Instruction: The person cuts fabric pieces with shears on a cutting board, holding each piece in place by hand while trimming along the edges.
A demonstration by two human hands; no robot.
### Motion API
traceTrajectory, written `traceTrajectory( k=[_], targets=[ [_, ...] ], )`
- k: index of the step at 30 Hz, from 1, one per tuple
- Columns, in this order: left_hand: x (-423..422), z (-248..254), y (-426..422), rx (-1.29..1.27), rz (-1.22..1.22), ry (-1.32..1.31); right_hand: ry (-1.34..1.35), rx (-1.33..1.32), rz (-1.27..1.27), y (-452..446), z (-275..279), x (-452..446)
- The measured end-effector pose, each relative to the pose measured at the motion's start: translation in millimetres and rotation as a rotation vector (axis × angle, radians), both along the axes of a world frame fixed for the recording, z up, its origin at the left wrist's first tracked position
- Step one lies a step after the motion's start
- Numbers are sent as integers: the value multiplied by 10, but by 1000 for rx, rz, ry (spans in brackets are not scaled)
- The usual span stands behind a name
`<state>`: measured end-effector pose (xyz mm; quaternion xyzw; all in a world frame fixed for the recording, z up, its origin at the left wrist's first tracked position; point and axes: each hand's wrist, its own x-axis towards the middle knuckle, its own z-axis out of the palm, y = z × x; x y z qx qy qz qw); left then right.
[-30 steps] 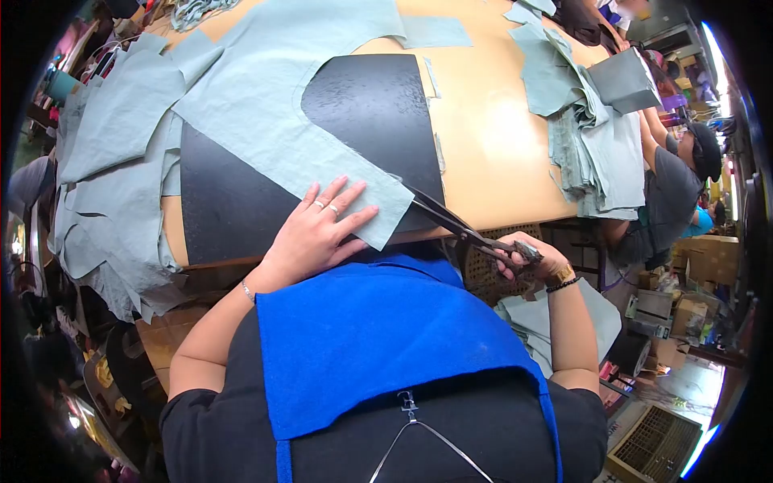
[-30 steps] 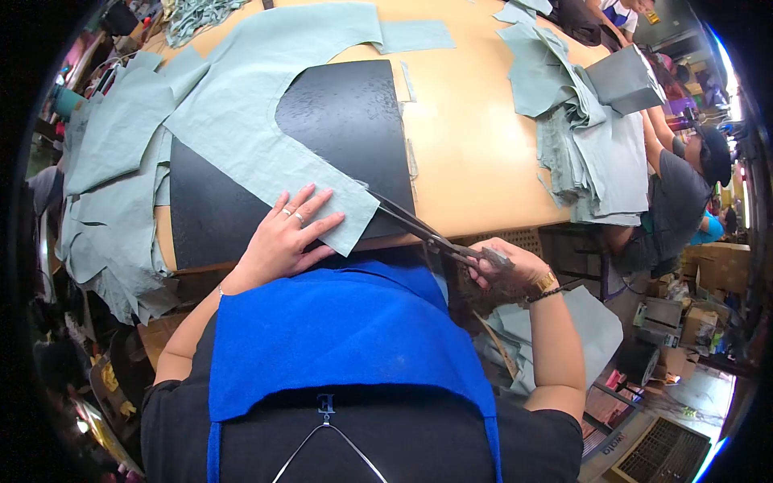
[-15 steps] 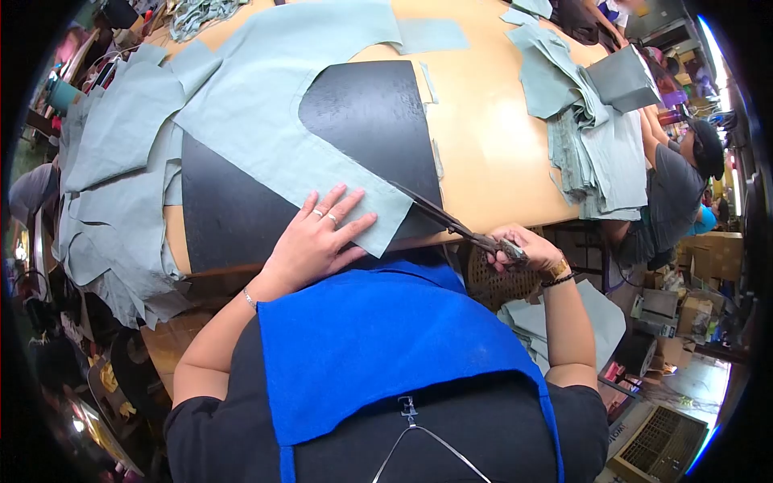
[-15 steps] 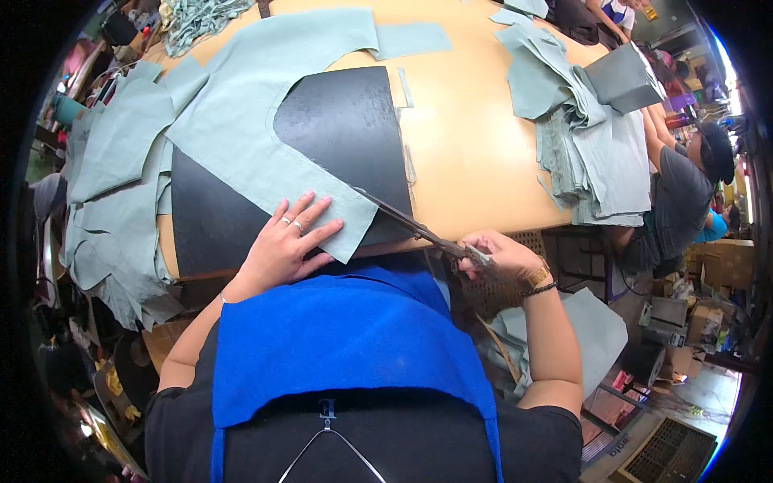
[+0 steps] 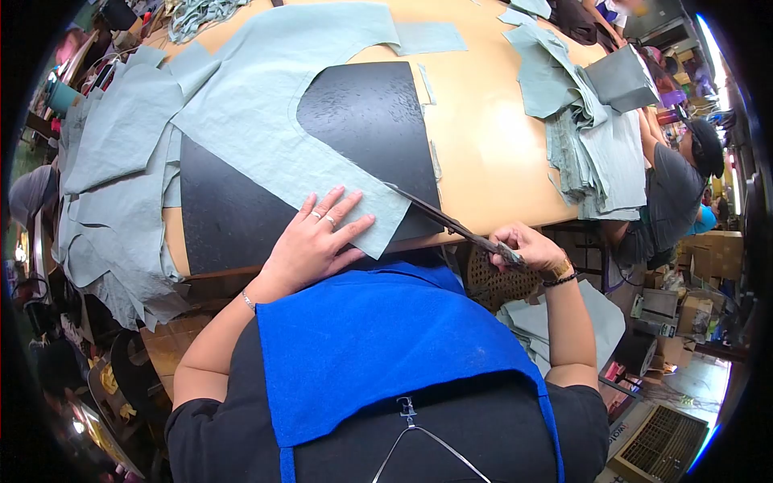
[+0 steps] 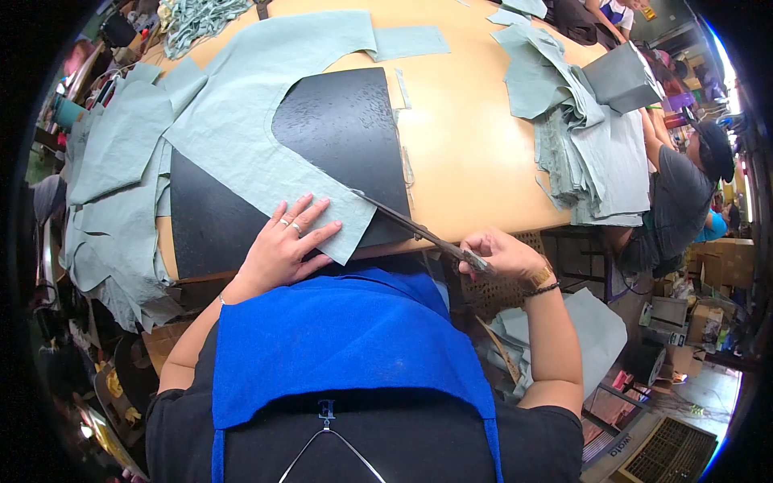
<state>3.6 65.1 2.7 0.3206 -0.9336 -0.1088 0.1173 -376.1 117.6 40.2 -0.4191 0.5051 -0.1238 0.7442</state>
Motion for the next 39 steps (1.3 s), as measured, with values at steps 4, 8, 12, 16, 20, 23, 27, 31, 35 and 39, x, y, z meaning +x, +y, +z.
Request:
traceTrajectory(
  k=[4, 8, 12, 16, 20, 23, 27, 31, 35, 39],
  targets=[
    [-2, -15, 3, 1, 11, 6, 10, -2, 23, 4, -2, -50],
    [3, 5, 9, 24, 15, 15, 3, 39, -3, -49, -7, 8],
    [1, 15, 6, 15, 8, 9, -104, 21, -24, -155, -174, 72],
    [4, -17, 5, 11, 9, 21, -89, -29, 23, -220, -177, 91],
    [15, -28, -2, 1, 2, 36, -9, -14, 25, -198, -109, 95],
    [13, -35, -2, 2, 1, 41, 36, -13, 21, -168, -62, 97],
    [9, -33, 2, 4, 4, 27, -41, 11, 3, -135, -131, 59],
    [5, -24, 2, 4, 2, 23, -94, -12, 20, -164, -141, 100],
    [4, -24, 6, 2, 8, 29, -117, -11, 20, -196, -214, 96],
    [3, -14, 7, -2, 7, 26, -78, -4, -5, -205, -190, 155]
  ],
)
